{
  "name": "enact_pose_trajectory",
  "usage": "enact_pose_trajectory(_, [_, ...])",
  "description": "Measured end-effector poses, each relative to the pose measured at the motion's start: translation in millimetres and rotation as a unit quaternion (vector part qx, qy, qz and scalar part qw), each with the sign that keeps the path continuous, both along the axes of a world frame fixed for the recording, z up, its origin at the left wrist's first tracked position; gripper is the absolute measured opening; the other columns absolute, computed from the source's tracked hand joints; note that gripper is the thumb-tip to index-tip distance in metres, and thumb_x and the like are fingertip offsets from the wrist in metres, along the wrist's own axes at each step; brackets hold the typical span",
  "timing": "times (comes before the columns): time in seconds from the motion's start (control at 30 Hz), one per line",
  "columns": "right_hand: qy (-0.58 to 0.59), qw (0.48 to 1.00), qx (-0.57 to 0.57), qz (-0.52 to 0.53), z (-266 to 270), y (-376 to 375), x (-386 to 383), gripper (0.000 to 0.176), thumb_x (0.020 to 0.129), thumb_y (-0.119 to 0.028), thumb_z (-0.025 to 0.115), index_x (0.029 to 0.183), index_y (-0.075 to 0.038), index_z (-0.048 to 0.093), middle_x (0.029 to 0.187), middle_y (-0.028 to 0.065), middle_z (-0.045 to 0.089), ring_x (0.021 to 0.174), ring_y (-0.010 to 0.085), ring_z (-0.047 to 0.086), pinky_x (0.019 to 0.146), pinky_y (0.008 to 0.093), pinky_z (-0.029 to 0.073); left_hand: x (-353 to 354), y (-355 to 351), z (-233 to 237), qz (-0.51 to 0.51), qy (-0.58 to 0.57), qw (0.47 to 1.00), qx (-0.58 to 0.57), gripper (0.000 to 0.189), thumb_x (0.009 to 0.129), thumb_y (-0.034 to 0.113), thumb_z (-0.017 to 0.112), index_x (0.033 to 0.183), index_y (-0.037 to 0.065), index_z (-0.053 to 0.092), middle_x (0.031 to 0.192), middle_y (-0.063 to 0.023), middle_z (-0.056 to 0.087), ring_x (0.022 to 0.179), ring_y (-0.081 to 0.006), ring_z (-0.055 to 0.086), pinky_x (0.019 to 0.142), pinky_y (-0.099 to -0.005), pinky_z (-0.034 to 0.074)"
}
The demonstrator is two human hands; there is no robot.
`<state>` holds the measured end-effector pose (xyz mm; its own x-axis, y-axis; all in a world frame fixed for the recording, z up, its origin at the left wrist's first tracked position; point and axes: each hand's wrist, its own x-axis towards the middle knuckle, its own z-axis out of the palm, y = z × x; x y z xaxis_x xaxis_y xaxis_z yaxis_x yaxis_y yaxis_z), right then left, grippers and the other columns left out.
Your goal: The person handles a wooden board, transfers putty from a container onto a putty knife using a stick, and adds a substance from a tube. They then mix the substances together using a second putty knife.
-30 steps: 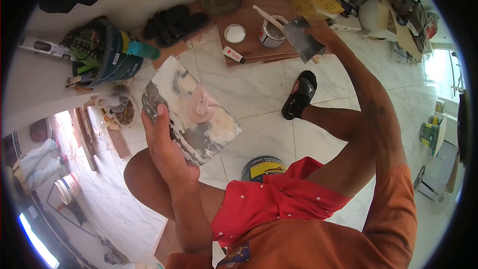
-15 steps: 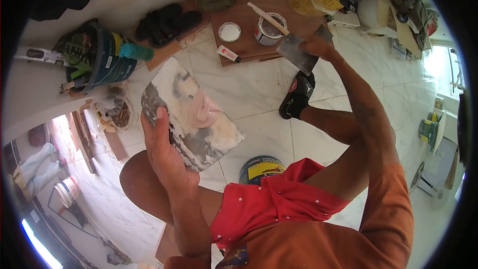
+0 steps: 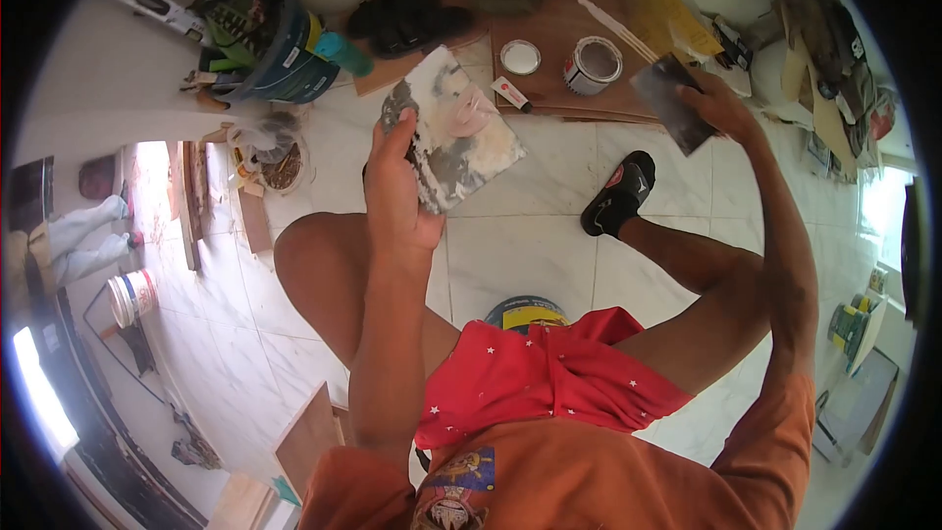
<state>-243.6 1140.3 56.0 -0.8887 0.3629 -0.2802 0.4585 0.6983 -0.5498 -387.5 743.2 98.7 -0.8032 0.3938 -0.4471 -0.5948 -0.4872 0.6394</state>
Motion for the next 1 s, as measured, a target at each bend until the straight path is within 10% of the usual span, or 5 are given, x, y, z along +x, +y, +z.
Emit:
enact_pose_trajectory(0.43, [-0.109,0.985,0.110,0.073,18,-4,-1,0.043,0.082,-0.021,0.054,0.116,0.004,0.059,0.107,0.0263,0.065,0.098,0.0377,0.065,0.085,0.0425,0.049,18,-7,8,0.013,0.084,0.992,-0.089,0.035,0.097,0.020,0.055,0.128,0.006,0.047,0.115,-0.0089,0.061,0.096,-0.0213,0.067,0.069,-0.0339,0.060])
enact_pose_trajectory(0.67, [-0.103,0.988,0.086,-0.072,-11,-31,-40,0.047,0.077,-0.016,0.051,0.121,-0.002,0.059,0.101,0.0256,0.067,0.089,0.0389,0.067,0.078,0.0419,0.051,18,-10,14,-0.008,0.092,0.990,-0.108,0.036,0.098,0.018,0.054,0.130,0.005,0.046,0.118,-0.0093,0.060,0.105,-0.0221,0.063,0.086,-0.0360,0.056])
enact_pose_trajectory(1.0, [0.090,0.985,0.146,-0.002,-71,-15,-46,0.043,0.072,-0.011,0.059,0.115,-0.002,0.060,0.110,0.0265,0.062,0.100,0.0405,0.061,0.085,0.0441,0.049,19,-9,13,-0.011,0.099,0.992,-0.081,0.034,0.097,0.017,0.055,0.128,0.004,0.048,0.120,-0.0093,0.060,0.106,-0.0212,0.062,0.090,-0.0355,0.053])
